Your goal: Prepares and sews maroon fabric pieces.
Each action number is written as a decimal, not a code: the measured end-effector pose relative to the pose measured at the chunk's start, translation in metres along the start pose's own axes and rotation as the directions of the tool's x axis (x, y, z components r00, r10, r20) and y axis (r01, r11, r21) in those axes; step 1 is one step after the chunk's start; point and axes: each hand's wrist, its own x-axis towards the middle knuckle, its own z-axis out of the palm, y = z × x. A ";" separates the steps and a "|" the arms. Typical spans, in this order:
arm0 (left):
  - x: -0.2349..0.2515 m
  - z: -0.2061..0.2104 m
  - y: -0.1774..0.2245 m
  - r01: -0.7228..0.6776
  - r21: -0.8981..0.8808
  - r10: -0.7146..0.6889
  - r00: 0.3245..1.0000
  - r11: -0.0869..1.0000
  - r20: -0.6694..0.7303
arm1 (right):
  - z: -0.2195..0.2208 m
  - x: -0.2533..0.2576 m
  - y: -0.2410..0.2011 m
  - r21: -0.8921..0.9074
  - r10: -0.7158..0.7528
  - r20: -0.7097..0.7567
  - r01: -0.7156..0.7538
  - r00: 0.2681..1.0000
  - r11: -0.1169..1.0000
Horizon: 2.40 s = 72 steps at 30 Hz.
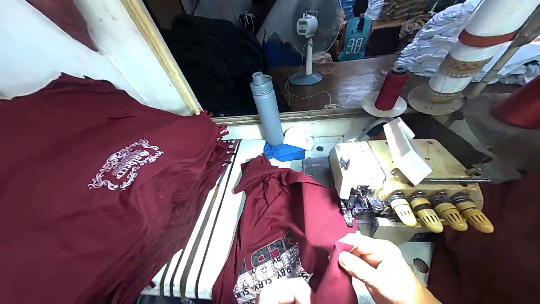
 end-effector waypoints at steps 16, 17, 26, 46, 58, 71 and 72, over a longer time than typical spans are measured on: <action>0.003 -0.007 0.047 -0.033 0.438 0.126 0.975 0.898 -0.185 | 0.016 0.005 0.028 0.126 0.111 0.443 -0.185 0.889 0.975; 0.002 -0.011 0.046 -0.026 0.417 0.115 0.975 0.908 -0.188 | 0.016 0.005 0.029 0.135 0.092 0.439 -0.167 0.894 0.977; 0.002 -0.013 0.031 0.019 0.386 0.128 0.927 0.922 -0.352 | 0.020 0.004 0.035 0.144 0.154 0.422 -0.233 0.894 0.962; 0.007 -0.006 0.022 -0.048 0.347 0.185 0.910 0.936 -0.372 | 0.012 0.012 0.037 0.096 0.078 0.398 -0.126 0.914 0.987; 0.009 -0.045 0.041 0.010 0.452 0.305 0.725 0.892 -0.618 | -0.015 0.017 0.037 0.102 0.186 0.305 -0.226 0.934 0.969; 0.017 -0.052 0.044 0.072 0.419 0.265 0.673 0.905 -0.690 | 0.003 0.034 -0.001 0.079 0.440 -0.042 -0.436 0.897 0.896; 0.018 -0.053 0.044 0.077 0.407 0.253 0.675 0.910 -0.693 | 0.003 0.034 0.003 0.105 0.433 -0.043 -0.426 0.901 0.898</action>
